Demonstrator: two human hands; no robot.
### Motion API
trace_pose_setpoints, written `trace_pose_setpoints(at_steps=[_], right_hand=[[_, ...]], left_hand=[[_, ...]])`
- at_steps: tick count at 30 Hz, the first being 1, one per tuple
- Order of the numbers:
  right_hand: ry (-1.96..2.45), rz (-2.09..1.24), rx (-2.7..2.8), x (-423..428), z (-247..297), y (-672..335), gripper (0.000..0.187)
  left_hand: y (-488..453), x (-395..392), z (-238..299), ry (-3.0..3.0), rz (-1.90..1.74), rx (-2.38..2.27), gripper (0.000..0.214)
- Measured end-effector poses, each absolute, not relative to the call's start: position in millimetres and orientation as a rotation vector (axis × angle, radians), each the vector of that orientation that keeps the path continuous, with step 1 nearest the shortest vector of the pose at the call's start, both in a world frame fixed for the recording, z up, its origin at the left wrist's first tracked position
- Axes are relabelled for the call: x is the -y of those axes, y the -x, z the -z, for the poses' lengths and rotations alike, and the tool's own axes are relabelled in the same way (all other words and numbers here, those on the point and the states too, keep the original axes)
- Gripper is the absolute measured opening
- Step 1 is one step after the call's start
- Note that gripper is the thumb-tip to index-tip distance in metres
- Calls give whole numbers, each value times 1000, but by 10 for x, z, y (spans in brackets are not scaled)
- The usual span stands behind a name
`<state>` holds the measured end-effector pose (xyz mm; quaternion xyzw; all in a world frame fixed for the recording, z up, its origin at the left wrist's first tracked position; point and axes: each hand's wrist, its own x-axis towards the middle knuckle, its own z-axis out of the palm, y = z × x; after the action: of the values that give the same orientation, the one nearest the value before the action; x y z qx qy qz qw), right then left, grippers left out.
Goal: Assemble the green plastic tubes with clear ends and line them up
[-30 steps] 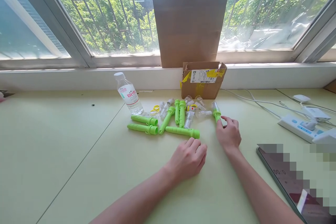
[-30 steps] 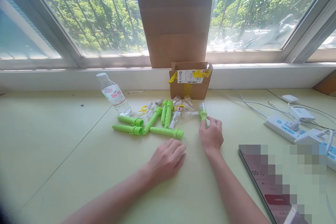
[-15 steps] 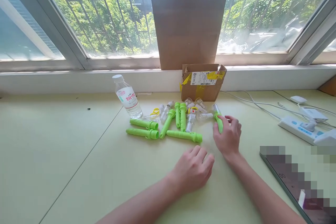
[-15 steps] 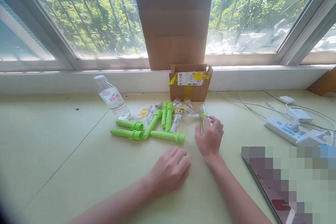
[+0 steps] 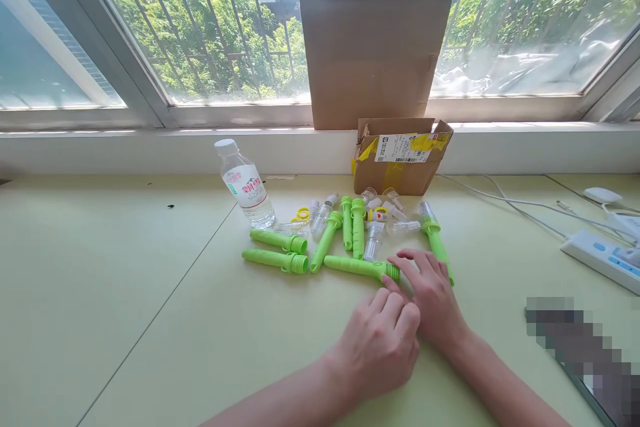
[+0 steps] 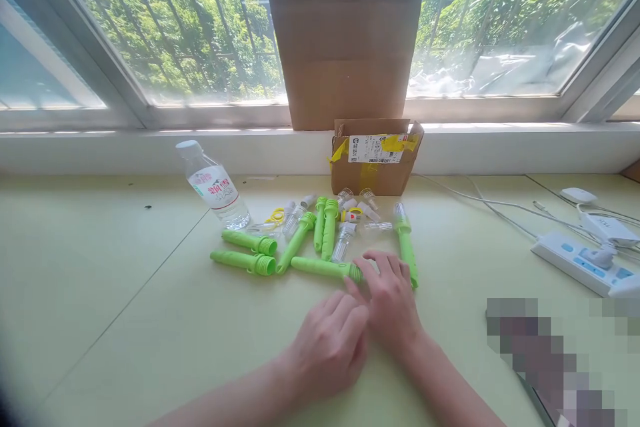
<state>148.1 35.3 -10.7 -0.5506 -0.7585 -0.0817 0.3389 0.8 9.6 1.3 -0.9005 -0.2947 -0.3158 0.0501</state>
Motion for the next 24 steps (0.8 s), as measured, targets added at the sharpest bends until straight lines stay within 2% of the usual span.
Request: trace_pose_setpoints(at_steps=[3, 8, 17, 20, 24], right_hand=[[1461, 90, 2029, -331, 60, -1477, 23], [1463, -144, 2051, -337, 45, -1485, 39], [1223, -542, 1804, -337, 13, -1568, 35], [1159, -537, 1585, -296, 28, -1590, 30], [1000, -370, 1292, -246, 52, -1544, 26]], left_hand=[[-19, -106, -7, 2742, 1000, 986, 8], [-30, -121, 2, 2726, 1006, 1036, 16], [-24, -74, -35, 2683, 1136, 869, 24], [-17, -39, -57, 2623, 1218, 769, 32], [3, -33, -78, 2629, 1252, 790, 34]])
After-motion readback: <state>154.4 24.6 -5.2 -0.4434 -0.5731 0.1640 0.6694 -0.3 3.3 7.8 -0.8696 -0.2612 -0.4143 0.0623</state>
